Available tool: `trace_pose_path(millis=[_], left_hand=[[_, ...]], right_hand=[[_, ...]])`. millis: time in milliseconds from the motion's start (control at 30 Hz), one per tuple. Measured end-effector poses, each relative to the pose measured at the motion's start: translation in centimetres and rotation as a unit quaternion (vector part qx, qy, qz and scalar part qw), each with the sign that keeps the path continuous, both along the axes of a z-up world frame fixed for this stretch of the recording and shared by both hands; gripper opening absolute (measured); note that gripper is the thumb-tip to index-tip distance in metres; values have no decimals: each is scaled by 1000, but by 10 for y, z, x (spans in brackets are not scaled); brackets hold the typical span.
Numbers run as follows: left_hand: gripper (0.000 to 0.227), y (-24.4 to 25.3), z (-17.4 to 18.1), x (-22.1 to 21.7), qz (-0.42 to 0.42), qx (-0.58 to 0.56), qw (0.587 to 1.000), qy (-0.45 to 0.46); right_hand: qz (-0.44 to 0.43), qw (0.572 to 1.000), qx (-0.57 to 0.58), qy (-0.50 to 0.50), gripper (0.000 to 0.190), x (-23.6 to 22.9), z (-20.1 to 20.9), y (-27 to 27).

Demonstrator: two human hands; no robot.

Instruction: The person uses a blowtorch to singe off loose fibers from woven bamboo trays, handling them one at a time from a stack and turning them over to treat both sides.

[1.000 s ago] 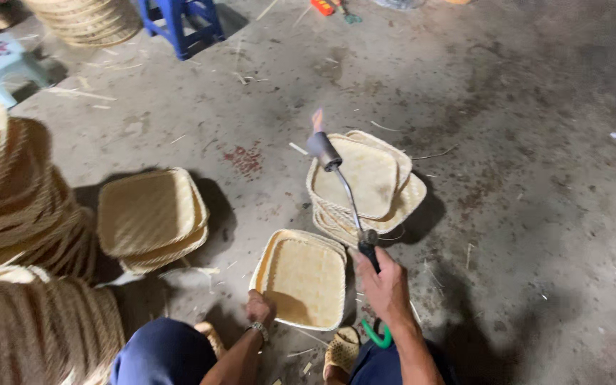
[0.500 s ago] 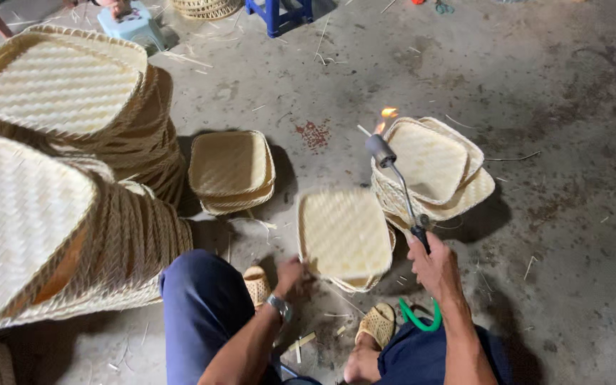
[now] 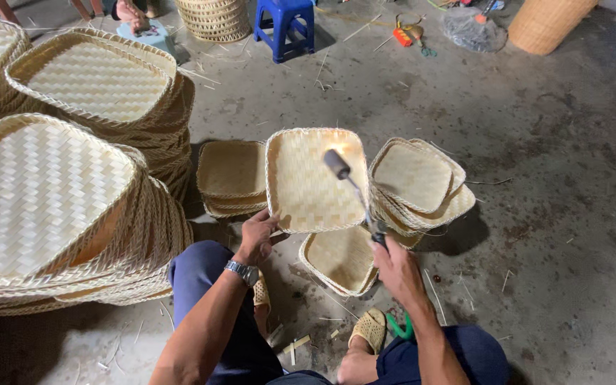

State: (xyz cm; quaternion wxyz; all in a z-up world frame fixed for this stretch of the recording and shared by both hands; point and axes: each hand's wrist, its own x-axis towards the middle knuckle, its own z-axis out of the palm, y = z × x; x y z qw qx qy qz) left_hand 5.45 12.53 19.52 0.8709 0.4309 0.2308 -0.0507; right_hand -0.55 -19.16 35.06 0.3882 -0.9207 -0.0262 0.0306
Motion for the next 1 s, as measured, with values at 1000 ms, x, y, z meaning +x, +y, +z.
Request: trace_pose_path(millis=[1000], left_hand=[[34, -36, -13, -5, 103, 220, 961, -134]], right_hand=[[28, 999, -29, -17, 32, -20, 83, 12]])
